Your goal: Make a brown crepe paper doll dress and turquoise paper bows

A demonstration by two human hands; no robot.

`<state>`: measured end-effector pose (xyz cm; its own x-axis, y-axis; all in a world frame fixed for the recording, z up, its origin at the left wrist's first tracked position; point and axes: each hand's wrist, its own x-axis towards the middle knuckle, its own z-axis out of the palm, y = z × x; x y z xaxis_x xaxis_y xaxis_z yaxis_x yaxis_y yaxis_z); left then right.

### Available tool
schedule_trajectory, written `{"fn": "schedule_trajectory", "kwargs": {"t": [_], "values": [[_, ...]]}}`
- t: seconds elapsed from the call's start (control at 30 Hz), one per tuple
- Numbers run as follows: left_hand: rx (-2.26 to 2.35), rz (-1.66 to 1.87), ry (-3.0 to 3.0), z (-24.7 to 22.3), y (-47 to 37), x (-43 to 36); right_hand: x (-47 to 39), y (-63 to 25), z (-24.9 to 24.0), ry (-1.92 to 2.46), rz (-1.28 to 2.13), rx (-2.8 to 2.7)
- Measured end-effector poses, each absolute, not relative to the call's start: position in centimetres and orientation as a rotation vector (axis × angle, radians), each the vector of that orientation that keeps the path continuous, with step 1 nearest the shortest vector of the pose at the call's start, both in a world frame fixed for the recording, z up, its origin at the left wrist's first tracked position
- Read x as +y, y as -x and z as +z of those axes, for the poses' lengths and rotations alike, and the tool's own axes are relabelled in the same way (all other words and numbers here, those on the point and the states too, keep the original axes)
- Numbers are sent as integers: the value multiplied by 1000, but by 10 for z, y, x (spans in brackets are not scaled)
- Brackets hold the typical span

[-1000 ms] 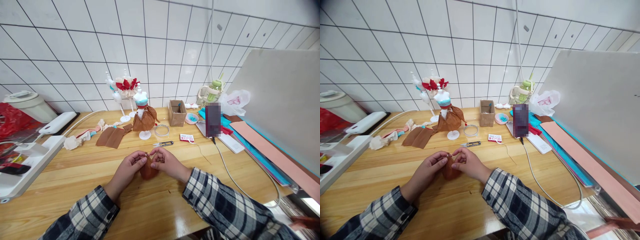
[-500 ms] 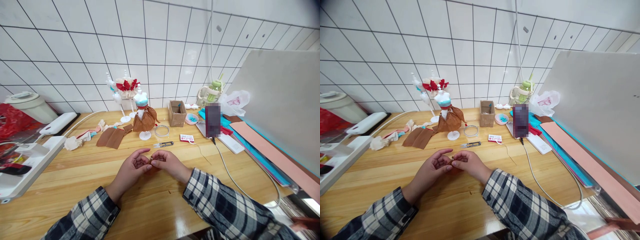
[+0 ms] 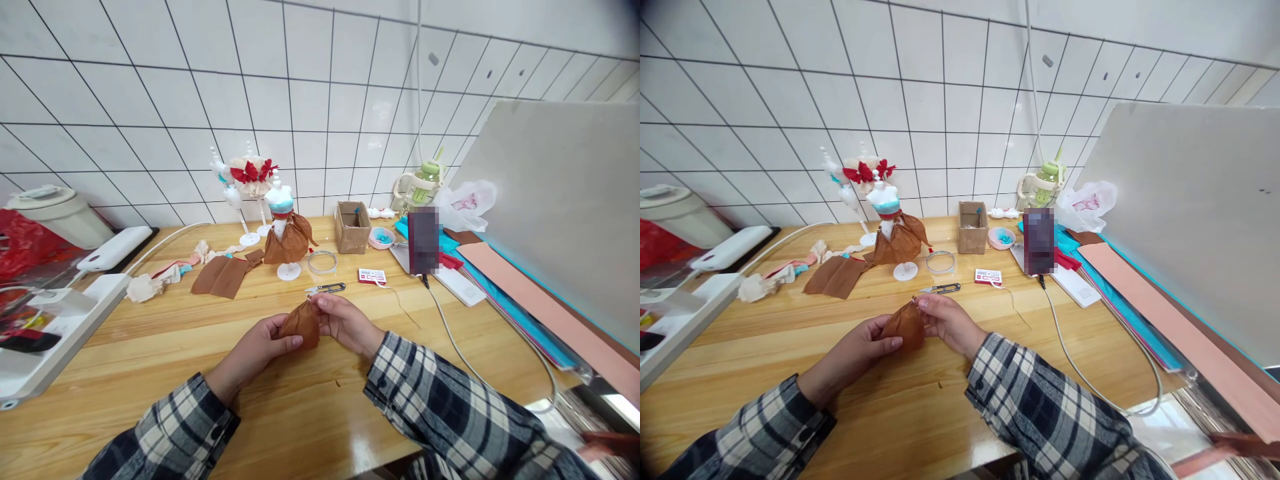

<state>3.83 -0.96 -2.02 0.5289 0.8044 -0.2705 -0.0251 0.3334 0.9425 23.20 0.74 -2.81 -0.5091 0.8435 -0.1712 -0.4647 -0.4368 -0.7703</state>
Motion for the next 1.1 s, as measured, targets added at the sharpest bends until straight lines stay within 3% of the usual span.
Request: {"fn": "schedule_trajectory", "kwargs": {"t": [0.8, 0.93, 1.1], "values": [[944, 903, -1095, -23, -40, -8, 5, -229, -29, 508, 2096, -592], [1041, 1037, -1200, -23, -28, -1, 11, -231, -21, 602, 1974, -701], [1593, 1145, -1646, -26, -21, 43, 39, -235, 20, 731, 1616, -1012]]}}
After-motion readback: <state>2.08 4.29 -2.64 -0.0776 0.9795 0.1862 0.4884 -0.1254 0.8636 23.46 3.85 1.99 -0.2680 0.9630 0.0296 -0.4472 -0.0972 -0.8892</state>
